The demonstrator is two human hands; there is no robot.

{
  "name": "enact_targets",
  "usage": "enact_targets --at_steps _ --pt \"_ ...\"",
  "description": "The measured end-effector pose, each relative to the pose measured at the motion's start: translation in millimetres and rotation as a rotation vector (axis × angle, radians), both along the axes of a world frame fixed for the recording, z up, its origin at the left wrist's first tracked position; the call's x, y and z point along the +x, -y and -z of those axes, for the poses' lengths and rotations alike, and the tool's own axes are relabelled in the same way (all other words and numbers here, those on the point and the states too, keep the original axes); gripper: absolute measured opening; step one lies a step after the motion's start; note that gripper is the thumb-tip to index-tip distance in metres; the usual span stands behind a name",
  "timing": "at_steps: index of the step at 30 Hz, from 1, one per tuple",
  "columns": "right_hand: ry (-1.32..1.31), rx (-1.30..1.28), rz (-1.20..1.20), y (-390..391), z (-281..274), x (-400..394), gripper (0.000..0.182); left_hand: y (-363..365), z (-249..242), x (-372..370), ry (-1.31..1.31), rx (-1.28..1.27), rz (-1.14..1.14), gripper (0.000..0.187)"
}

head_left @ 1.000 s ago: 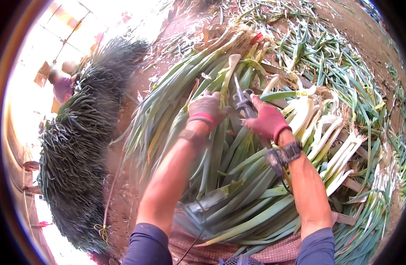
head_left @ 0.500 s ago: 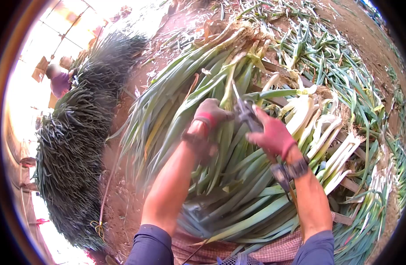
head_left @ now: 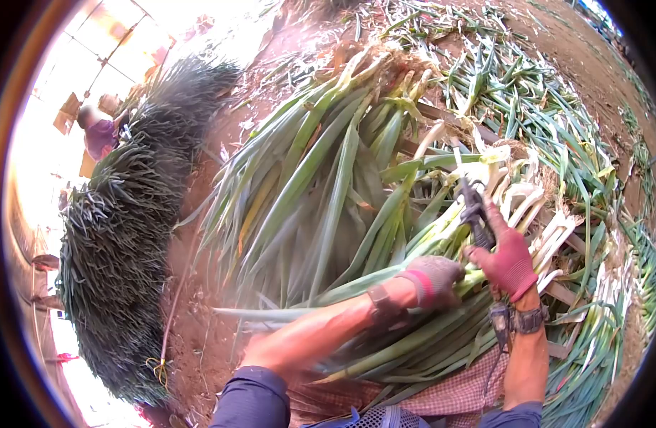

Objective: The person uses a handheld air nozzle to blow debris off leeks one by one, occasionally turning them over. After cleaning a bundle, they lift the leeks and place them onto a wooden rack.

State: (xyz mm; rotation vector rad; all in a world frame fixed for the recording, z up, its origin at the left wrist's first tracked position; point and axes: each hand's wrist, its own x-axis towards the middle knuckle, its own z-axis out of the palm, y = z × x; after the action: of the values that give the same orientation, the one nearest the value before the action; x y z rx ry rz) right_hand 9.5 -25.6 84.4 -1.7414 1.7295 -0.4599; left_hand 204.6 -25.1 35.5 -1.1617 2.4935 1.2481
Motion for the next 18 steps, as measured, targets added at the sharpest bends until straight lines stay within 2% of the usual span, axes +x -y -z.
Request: enact_targets --at_steps 1,3,5,6,7,9,11,12,14,15,16,18 --pt "-0.076 0.064 0.075 5 -2 -6 0.096 8 -14 3 0.0 0.0 0.002 0.048" --pt "-0.033 0.025 0.094 4 9 -19 0.097 40 -40 26 0.042 0.096 -0.188 0.047" --pt "0.137 -0.127 -0.021 -6 18 -17 0.098 80 -4 69 -0.045 -0.508 -0.517 0.047" --pt "0.172 -0.168 -0.099 -9 26 -15 0.099 102 -15 86 0.164 -0.685 -0.658 0.046" --pt "0.176 0.065 -0.059 -11 8 -5 0.098 120 -27 102 0.355 -0.765 -0.763 0.056" --pt "0.283 0.042 -0.12 -9 6 14 0.098 140 -21 136 0.6 -0.885 -0.822 0.087" --pt "0.269 -0.062 -0.26 -9 27 31 0.099 146 -27 153 0.655 -0.755 -0.911 0.08" --pt "0.196 0.069 -0.288 -8 18 43 0.099 151 -25 162 0.655 -0.755 -0.906 0.08" --pt "0.212 0.004 -0.284 -6 34 57 0.099 155 -15 183 0.302 -0.328 -0.997 0.067" --pt "0.223 -0.068 -0.276 -4 39 62 0.098 152 -13 187 0.306 -0.328 -0.999 0.067" --pt "0.227 0.049 -0.244 2 36 65 0.097 147 -10 188 0.247 -0.324 -0.954 0.06" --pt "0.22 0.066 -0.213 7 38 70 0.098 129 -2 192 0.098 -0.296 -0.858 0.044"
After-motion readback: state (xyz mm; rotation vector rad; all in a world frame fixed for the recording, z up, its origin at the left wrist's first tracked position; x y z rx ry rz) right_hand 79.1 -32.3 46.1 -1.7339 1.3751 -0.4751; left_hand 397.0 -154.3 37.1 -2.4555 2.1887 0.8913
